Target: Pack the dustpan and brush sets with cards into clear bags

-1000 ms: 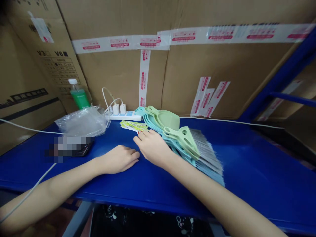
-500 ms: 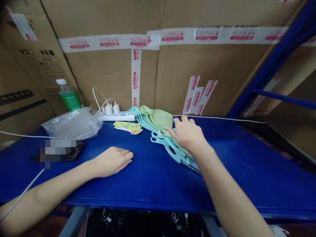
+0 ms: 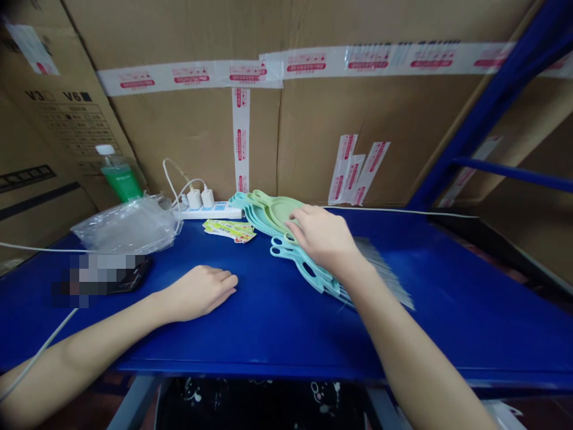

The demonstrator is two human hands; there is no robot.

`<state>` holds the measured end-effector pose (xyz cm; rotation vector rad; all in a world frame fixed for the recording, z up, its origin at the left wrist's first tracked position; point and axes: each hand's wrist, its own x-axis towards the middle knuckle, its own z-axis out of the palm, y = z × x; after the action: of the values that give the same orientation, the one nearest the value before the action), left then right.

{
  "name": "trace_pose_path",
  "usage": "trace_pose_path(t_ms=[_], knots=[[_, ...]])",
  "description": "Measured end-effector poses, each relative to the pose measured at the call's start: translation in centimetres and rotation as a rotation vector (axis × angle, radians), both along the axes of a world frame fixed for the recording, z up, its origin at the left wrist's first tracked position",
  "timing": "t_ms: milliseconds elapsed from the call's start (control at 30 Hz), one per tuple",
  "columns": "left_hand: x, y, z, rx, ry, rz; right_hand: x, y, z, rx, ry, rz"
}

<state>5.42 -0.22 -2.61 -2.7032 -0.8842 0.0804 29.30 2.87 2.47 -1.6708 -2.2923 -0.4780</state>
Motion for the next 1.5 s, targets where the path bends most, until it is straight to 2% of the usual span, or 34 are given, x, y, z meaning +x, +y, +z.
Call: trace_pose_path(t_ms=[67, 133, 167, 267, 400, 567, 767, 1100, 1233, 1400, 1500], knots=[[0.0, 0.0, -0.1, 0.011, -0.032, -0.024, -1.6, -0.6, -0.6, 0.039, 0.011, 0.177], [0.1, -0.2, -0.3, 0.006, -0.069, -0.054, -3.5, -1.3, -1.8, -0.059, -0.036, 0.413], [0.2, -0.2, -0.4, -0.001, -0.084, -0.074, -4.3, -1.6, -2.6, -0.134, -0.073, 0.489], [0.4, -0.4, -0.6, -0.04, -0.1, -0.177, -6.1, -2.1, -4.5, -0.301, -0.16, 0.579], [0.4, -0.5, -0.6, -0.07, -0.094, -0.28, -6.1, -1.9, -4.9, -0.326, -0.145, 0.536], [0.4, -0.7, -0.4, -0.087, -0.102, -0.259, -5.1, -1.4, -4.3, -0.273, -0.072, 0.462], [0.4, -0.8, -0.5, -0.088, -0.09, -0.262, -5.2, -1.3, -4.8, -0.347, -0.135, 0.465], [0.3, -0.8, -0.8, -0.077, -0.106, -0.295, -5.0, -1.1, -4.7, -0.35, -0.128, 0.469], [0.3, -0.8, -0.8, -0.052, -0.161, -0.274, -4.8, -1.1, -4.6, -0.329, -0.063, 0.475], [0.3, -0.8, -0.6, -0.057, -0.15, -0.307, -4.6, -1.0, -4.3, -0.456, -0.005, 0.588], [0.2, -0.9, -0.5, -0.08, -0.152, -0.295, -4.4, -0.9, -4.1, -0.484, 0.012, 0.577]])
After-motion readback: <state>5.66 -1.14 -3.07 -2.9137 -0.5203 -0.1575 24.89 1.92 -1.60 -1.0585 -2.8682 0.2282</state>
